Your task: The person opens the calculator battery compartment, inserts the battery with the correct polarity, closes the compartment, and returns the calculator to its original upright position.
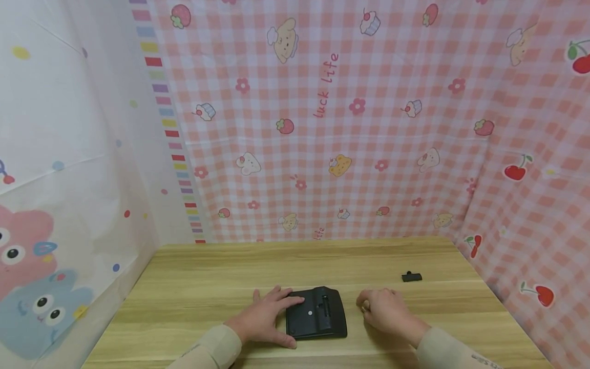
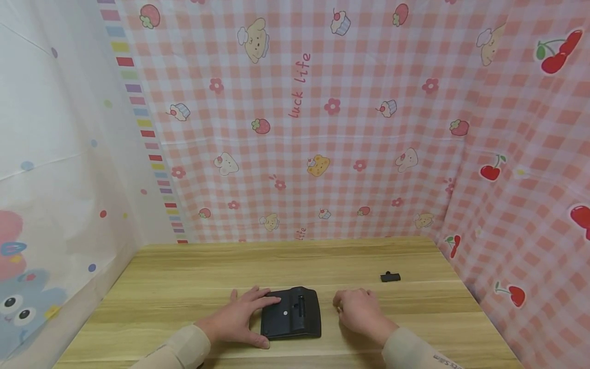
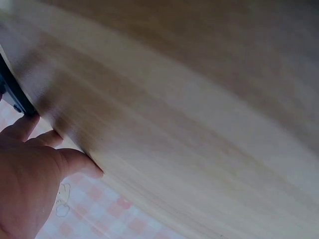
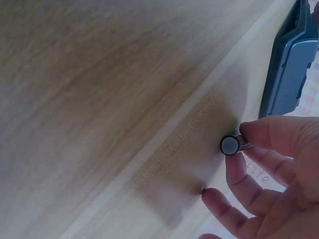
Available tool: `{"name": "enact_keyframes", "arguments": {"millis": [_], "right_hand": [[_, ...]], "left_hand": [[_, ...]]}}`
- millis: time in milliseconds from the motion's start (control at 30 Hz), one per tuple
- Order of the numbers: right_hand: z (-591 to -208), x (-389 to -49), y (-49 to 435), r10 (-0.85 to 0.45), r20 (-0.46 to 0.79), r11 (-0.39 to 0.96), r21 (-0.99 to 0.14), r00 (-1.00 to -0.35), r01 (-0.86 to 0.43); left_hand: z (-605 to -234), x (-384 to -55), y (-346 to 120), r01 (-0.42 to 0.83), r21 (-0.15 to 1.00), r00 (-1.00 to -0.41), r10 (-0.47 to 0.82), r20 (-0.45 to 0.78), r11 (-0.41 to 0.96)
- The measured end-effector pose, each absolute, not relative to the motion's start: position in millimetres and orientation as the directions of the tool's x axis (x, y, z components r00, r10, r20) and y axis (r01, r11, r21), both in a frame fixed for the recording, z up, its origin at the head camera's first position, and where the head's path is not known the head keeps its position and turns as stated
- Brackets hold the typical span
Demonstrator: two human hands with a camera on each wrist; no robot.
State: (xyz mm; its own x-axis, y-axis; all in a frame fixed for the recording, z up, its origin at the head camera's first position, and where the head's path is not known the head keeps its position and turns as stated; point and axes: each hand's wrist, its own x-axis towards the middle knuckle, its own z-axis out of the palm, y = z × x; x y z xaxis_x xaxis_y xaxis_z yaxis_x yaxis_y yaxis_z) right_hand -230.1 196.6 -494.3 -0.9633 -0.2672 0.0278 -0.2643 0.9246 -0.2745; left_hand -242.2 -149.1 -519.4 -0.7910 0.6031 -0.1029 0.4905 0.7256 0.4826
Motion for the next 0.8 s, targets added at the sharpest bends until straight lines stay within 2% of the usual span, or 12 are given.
{"name": "enact_keyframes", "arguments": {"millis": [800], "right_hand": [[-497.6, -230.6, 199.0, -0.258, 0.145, 0.906, -0.306, -0.955, -0.291]], "left_hand": [[-520.1, -242.3, -149.0, 0.491, 0.487, -0.790, 0.605, -0.100, 0.722]]}}
